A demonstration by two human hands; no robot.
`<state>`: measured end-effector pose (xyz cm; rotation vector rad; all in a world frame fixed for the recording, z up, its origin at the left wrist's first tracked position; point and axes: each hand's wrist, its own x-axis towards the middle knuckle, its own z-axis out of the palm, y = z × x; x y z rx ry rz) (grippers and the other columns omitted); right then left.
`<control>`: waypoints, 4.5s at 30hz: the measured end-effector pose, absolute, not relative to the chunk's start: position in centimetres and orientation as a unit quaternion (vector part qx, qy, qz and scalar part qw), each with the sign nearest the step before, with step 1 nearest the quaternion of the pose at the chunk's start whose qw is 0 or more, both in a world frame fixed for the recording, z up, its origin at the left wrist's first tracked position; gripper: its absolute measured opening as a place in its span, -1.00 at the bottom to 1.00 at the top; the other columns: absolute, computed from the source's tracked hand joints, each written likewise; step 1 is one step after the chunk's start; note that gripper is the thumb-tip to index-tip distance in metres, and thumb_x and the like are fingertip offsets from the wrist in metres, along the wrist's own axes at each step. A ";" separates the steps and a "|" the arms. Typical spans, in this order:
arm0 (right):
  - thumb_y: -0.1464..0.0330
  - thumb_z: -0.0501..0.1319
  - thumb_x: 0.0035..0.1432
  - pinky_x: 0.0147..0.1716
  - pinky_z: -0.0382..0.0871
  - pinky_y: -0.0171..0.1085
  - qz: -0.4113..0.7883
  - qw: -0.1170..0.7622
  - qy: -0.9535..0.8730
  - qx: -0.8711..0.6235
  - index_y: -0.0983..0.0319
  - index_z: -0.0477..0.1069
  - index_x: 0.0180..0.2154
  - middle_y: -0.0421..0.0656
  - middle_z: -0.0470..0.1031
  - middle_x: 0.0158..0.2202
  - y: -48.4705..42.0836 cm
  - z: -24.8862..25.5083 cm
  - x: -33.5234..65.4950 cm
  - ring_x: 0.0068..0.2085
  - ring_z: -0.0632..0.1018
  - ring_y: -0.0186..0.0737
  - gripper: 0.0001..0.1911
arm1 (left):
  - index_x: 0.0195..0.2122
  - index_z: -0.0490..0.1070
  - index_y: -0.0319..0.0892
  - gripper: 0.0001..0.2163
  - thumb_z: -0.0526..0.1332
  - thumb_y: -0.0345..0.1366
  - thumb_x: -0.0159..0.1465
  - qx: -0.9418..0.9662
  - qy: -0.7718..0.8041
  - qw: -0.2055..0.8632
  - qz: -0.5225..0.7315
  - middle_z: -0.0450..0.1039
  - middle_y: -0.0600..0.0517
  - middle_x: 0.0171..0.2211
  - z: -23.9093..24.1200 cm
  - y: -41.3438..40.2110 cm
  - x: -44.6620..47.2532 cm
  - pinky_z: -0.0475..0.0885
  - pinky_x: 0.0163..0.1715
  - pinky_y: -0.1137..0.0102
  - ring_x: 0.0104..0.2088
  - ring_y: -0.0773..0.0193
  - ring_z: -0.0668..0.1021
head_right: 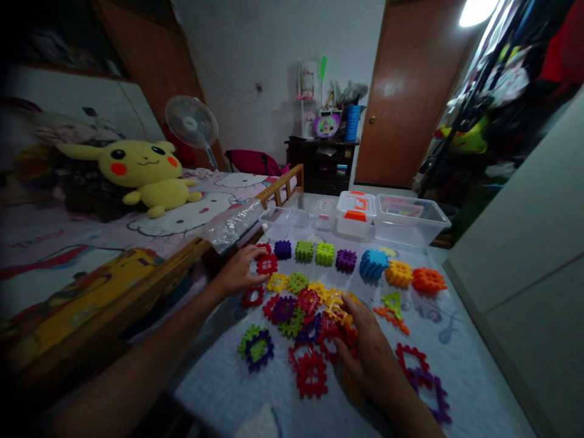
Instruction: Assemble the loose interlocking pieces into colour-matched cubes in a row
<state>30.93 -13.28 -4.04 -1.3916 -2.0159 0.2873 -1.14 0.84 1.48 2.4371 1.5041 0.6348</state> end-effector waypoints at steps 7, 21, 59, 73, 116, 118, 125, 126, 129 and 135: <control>0.30 0.14 0.22 0.12 0.36 0.05 0.098 0.323 -0.770 -0.541 0.13 0.09 0.26 0.02 0.35 0.19 -13.2 -4.8 31.2 0.16 0.43 0.02 -0.41 | -0.10 0.42 -0.20 -0.55 0.32 -0.17 -0.03 0.768 0.603 0.132 0.172 0.45 -0.08 -0.12 0.8 8.4 -4.6 0.38 -0.08 0.24 -0.11 0.04 0.50; 0.28 0.14 0.24 0.15 0.33 0.08 0.105 0.325 -0.758 -0.555 0.11 0.14 0.25 0.00 0.32 0.23 -13.3 -4.6 31.5 0.21 0.38 0.03 -0.44 | -0.09 0.41 -0.22 -0.48 0.36 -0.22 -0.13 0.788 0.562 0.226 0.113 0.50 -0.05 -0.15 -0.9 11.5 -5.1 0.42 -0.16 0.31 -0.15 0.05 0.55; 0.29 0.12 0.23 0.02 0.46 0.02 0.113 0.295 -0.777 -0.545 0.19 0.42 0.03 0.02 0.49 0.02 -13.0 -4.1 31.6 0.04 0.52 0.01 -0.65 | 0.06 0.37 -0.11 -0.55 0.30 -0.34 0.10 0.893 0.378 0.210 0.126 0.46 -0.06 0.01 -1.3 -5.0 2.3 0.31 0.10 0.21 0.04 0.10 0.45; 0.31 0.09 0.26 0.02 0.45 -0.01 0.114 0.281 -0.784 -0.542 0.20 0.39 0.04 0.02 0.48 0.02 -13.2 -3.7 31.4 0.04 0.51 -0.02 -0.66 | -0.05 0.44 -0.12 -0.71 0.29 -0.22 0.20 0.889 0.385 0.196 0.151 0.49 -0.05 -0.06 -0.6 -5.1 4.1 0.37 0.02 0.25 -0.04 0.12 0.49; 0.40 0.06 0.13 0.01 0.41 -0.01 0.093 0.306 -0.730 -0.604 0.23 0.44 -0.06 -0.01 0.51 -0.05 -12.3 -3.3 33.9 -0.02 0.52 -0.03 -0.64 | 0.15 0.24 -0.13 -0.31 0.42 -0.26 -0.02 0.857 0.441 0.267 -0.002 0.22 -0.15 0.22 -0.2 -9.5 -1.1 0.16 0.23 0.08 0.24 -0.07 0.25; 0.37 0.06 0.15 0.02 0.40 0.02 0.099 0.296 -0.733 -0.604 0.22 0.45 -0.06 0.01 0.50 -0.04 -12.3 -3.6 33.8 0.00 0.51 -0.01 -0.66 | 0.14 0.24 -0.14 -0.36 0.39 -0.30 0.01 0.858 0.436 0.272 0.023 0.27 -0.13 0.19 -0.5 -9.4 -1.1 0.20 0.21 0.13 0.20 -0.02 0.31; 0.34 0.07 0.18 0.02 0.39 0.03 0.089 0.296 -0.739 -0.599 0.24 0.45 -0.06 0.02 0.50 -0.04 -12.3 -4.2 33.7 -0.01 0.51 0.00 -0.67 | 0.07 0.31 -0.10 -0.47 0.33 -0.38 0.04 0.857 0.425 0.276 0.097 0.36 -0.06 0.09 -0.9 -8.6 -1.1 0.26 0.15 0.18 0.11 0.06 0.39; 0.34 0.07 0.18 0.02 0.39 0.03 0.089 0.295 -0.740 -0.598 0.24 0.45 -0.06 0.02 0.50 -0.04 -12.3 -4.3 33.7 -0.01 0.51 -0.01 -0.67 | 0.07 0.31 -0.10 -0.48 0.32 -0.38 0.05 0.856 0.427 0.272 0.105 0.36 -0.06 0.09 -0.9 -8.5 -1.0 0.26 0.15 0.18 0.11 0.06 0.38; 0.35 0.07 0.17 0.02 0.39 0.03 0.086 0.288 -0.742 -0.599 0.24 0.46 -0.06 0.02 0.51 -0.04 -12.3 -4.2 33.7 0.00 0.51 0.00 -0.67 | 0.05 0.33 -0.11 -0.54 0.26 -0.41 0.08 0.857 0.429 0.256 0.128 0.36 -0.07 0.08 -0.9 -8.4 -0.8 0.25 0.16 0.18 0.12 0.07 0.38; 0.35 0.09 0.17 -0.01 0.40 0.03 0.092 0.272 -0.745 -0.603 0.25 0.47 -0.05 0.04 0.51 -0.05 -12.4 -3.9 33.5 -0.01 0.51 0.00 -0.66 | -0.23 0.41 -0.15 -0.80 0.12 -0.47 0.15 0.861 0.431 0.220 0.157 0.44 -0.01 -0.24 -0.2 -7.9 0.2 0.37 -0.15 0.31 -0.20 0.18 0.48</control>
